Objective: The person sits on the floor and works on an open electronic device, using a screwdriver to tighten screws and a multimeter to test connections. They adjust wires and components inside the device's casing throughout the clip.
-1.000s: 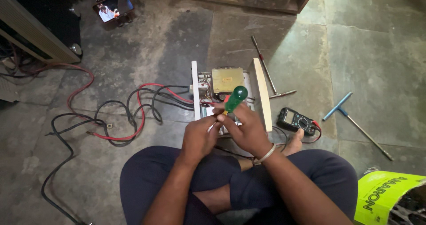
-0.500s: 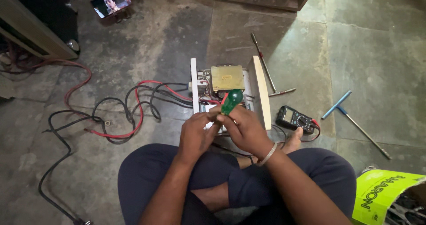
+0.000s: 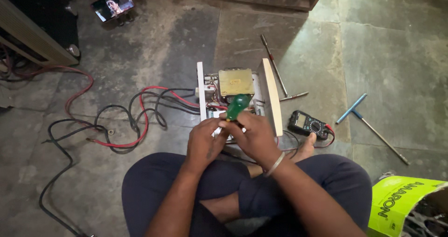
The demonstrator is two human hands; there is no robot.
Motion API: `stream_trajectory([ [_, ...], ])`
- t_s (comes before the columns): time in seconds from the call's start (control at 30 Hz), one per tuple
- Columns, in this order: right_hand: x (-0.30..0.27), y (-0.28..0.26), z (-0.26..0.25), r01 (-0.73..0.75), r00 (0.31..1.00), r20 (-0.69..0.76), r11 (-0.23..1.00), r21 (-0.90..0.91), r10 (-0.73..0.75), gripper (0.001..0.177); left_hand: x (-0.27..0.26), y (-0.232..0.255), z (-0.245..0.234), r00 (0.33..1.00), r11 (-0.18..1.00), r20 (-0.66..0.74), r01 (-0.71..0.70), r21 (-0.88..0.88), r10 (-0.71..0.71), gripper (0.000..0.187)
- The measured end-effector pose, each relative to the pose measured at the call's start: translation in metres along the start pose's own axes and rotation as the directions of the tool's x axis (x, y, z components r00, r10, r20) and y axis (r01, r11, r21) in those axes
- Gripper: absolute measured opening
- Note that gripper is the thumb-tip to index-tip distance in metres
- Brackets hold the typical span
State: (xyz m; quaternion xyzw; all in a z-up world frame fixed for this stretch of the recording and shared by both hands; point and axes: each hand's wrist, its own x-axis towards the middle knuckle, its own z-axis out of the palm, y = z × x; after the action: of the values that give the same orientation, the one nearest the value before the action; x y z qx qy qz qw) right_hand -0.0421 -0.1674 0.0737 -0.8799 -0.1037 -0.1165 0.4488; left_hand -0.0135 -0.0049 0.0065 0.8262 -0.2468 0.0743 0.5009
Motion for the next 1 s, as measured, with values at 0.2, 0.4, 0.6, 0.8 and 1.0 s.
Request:
stream_trajectory([
  [0.2, 0.000, 0.009, -0.005, 0.252, 0.966, 0.028, 0.959, 0.128, -0.258, 0.021, -0.003, -0.003, 0.000, 0.998, 0.996, -0.013, -0.069, -0.055, 0.069, 0.024],
  [0.4, 0.001, 0.004, 0.001, 0.050, 0.998, 0.031, 0.998, 0.043, -0.051, 0.019, 0.000, -0.002, 0.001, 0.998, 0.999, 0.050, 0.025, -0.025, -0.023, 0.023],
  [0.6, 0.017, -0.017, -0.036, 0.181, 0.967, 0.083, 0.882, 0.435, -0.240, 0.044, -0.002, -0.006, -0.002, 0.999, 0.995, 0.045, -0.012, -0.101, 0.017, 0.018],
  [0.8, 0.075, -0.035, -0.046, 0.190, 0.846, 0.245, 0.696, 0.692, -0.474, 0.029, 0.004, -0.007, -0.006, 0.992, 0.989, 0.050, 0.121, -0.091, -0.116, 0.016],
  [1.0, 0.089, -0.048, -0.010, -0.112, 0.832, 0.442, 0.680, 0.725, -0.334, 0.020, 0.007, -0.021, -0.013, 0.929, 0.954, 0.220, 0.296, 0.041, -0.298, 0.018],
])
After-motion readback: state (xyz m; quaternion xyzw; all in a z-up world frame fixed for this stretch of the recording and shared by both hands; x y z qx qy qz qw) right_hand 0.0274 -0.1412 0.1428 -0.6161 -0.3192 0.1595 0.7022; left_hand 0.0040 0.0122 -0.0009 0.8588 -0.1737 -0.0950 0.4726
